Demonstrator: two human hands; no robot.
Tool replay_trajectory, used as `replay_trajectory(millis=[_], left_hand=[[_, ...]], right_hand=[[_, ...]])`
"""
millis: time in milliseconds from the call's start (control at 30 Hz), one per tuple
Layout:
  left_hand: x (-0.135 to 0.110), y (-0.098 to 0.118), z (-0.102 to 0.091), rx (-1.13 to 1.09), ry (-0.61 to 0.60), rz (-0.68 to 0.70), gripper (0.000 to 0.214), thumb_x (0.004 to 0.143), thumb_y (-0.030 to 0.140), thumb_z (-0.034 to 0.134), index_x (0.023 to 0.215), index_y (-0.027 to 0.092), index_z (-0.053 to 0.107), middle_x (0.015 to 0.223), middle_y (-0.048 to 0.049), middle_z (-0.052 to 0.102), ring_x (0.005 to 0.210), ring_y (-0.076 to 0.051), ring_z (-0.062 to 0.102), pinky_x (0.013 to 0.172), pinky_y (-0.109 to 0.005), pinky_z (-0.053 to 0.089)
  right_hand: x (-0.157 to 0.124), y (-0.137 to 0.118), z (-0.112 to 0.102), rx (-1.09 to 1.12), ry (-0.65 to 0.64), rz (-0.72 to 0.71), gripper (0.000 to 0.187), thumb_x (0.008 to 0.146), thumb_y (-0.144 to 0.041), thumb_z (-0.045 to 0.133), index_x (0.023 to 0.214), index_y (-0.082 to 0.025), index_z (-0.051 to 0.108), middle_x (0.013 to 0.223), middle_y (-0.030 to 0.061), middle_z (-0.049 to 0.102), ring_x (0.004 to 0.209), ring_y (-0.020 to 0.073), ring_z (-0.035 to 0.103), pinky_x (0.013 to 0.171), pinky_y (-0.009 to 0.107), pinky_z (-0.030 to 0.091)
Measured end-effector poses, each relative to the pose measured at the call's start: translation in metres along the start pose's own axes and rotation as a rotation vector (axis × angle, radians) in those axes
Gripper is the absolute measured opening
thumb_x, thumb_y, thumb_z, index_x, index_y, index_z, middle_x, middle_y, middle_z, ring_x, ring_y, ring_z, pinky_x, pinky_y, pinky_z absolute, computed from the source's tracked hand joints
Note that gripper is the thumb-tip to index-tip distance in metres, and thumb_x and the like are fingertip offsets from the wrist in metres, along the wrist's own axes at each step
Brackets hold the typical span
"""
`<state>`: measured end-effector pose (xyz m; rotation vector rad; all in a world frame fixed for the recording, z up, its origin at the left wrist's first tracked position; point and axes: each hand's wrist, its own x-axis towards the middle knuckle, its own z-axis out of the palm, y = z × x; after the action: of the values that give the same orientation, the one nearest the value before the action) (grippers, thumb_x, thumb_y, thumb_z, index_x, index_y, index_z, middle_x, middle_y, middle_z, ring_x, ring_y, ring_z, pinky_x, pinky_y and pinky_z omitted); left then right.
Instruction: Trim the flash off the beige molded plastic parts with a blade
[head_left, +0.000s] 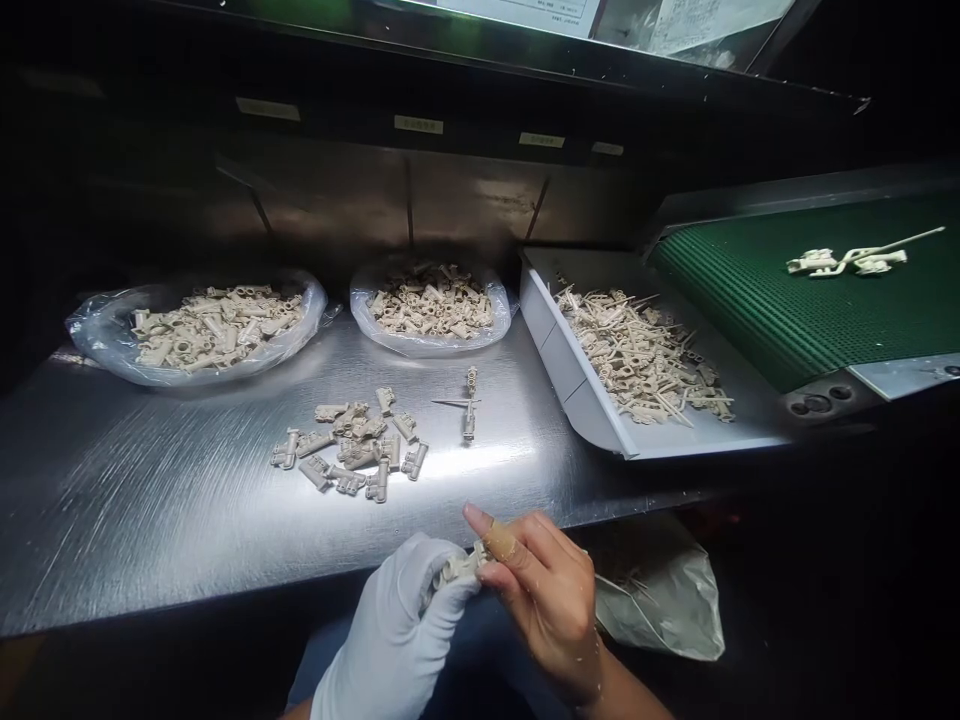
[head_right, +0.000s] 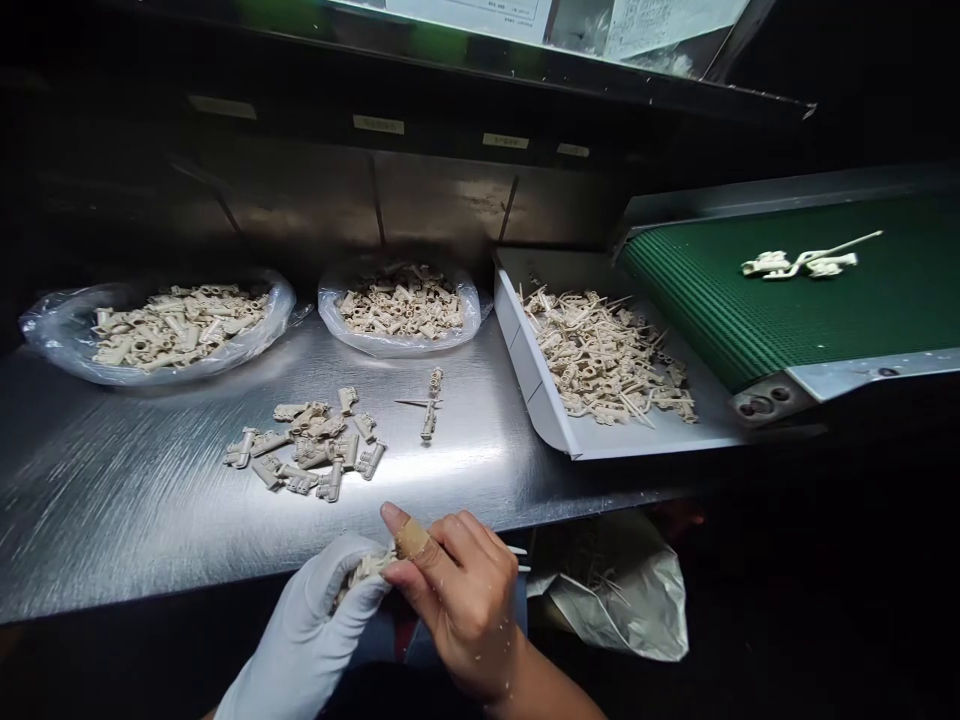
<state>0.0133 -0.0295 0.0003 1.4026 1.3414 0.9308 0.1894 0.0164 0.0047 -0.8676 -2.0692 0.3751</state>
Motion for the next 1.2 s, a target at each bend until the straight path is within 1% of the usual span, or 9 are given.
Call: replay_trajectory(millis=[167,300,400,500,600,900,1033,1100,1200], left_hand=[[0.003,0.002,-0.001,-0.235,-0.069,-0.118,0.042,0.105,0.05,0.043,0.076,0.023,0.055,0.073,-0.0003,0.056,0.068,-0.017,0.052,0.068,-0.03,0.046],[0.008,-0.002,0.001,-0.742,-0.338,-0.342,0.049,0.106,0.052,0.041,0.066,0.023,0.046,0.046,0.0081,0.037,0.042,-0.01,0.031,0.043,-0.023,0.029],[0.013,-0.003,0.001,-1.018,-0.533,-0.399,0.047,0.102,0.049,0.05,0.063,0.025,0.04,0.037,0.0124,0.025,0.032,-0.007,0.02,0.034,-0.021,0.02],[0.017,-0.002,-0.001,-1.063,-0.635,-0.409,0.04,0.096,0.042,0.062,0.066,0.025,0.04,0.036,0.0141,0.025,0.029,-0.007,0.019,0.03,-0.019,0.022],[0.019,0.0,-0.003,-1.081,-0.684,-0.419,0.039,0.095,0.037,0.062,0.067,0.025,0.038,0.037,0.0146,0.024,0.029,-0.006,0.017,0.03,-0.018,0.021],[0.02,-0.002,-0.005,-1.057,-0.686,-0.424,0.037,0.094,0.034,0.063,0.069,0.025,0.038,0.039,0.0144,0.025,0.03,-0.006,0.019,0.031,-0.017,0.026],[0.02,-0.005,0.0,-0.997,-0.612,-0.42,0.042,0.092,0.047,0.067,0.067,0.025,0.04,0.037,0.0145,0.026,0.03,-0.007,0.022,0.032,-0.018,0.027],[0.019,-0.006,0.002,-0.961,-0.543,-0.418,0.048,0.096,0.057,0.058,0.065,0.024,0.043,0.037,0.0129,0.028,0.03,-0.007,0.023,0.033,-0.02,0.026],[0.017,-0.003,0.0,-0.867,-0.407,-0.392,0.065,0.102,0.067,0.038,0.057,0.022,0.047,0.038,0.0084,0.034,0.034,-0.007,0.027,0.039,-0.021,0.026]], right_hand=[[0.003,0.0,-0.001,0.085,-0.003,0.023,0.039,0.112,-0.033,0.046,0.149,-0.025,0.056,0.076,0.0012,0.06,0.067,0.0172,0.053,0.061,0.03,0.043],[0.006,0.001,0.0,0.14,0.019,0.062,0.041,0.112,-0.041,0.045,0.148,-0.027,0.058,0.073,0.0,0.057,0.065,0.0158,0.053,0.059,0.028,0.044],[0.006,0.001,0.0,0.13,0.01,0.06,0.04,0.111,-0.04,0.047,0.147,-0.028,0.058,0.074,0.0006,0.059,0.066,0.016,0.054,0.059,0.028,0.044],[0.006,0.0,0.0,0.111,-0.001,0.043,0.04,0.111,-0.039,0.048,0.148,-0.027,0.057,0.075,0.0008,0.06,0.067,0.0165,0.055,0.059,0.029,0.044],[0.005,0.0,0.0,0.075,-0.003,0.034,0.04,0.111,-0.039,0.049,0.148,-0.027,0.057,0.075,0.0008,0.059,0.067,0.0168,0.055,0.059,0.029,0.044],[0.005,-0.002,-0.001,0.072,-0.032,0.041,0.037,0.112,-0.038,0.047,0.143,-0.024,0.062,0.076,0.0021,0.062,0.068,0.0167,0.056,0.06,0.029,0.045],[0.005,0.0,-0.001,0.094,-0.039,0.046,0.034,0.112,-0.033,0.046,0.135,-0.022,0.069,0.072,0.0012,0.06,0.064,0.0156,0.056,0.057,0.028,0.045],[0.007,0.003,-0.001,0.122,-0.053,0.064,0.036,0.112,-0.037,0.045,0.137,-0.023,0.067,0.072,0.0007,0.06,0.064,0.0158,0.057,0.058,0.028,0.047],[0.01,0.006,-0.003,0.171,-0.068,0.162,0.052,0.108,-0.051,0.05,0.152,-0.023,0.051,0.088,0.0041,0.068,0.077,0.0187,0.066,0.068,0.029,0.056]])
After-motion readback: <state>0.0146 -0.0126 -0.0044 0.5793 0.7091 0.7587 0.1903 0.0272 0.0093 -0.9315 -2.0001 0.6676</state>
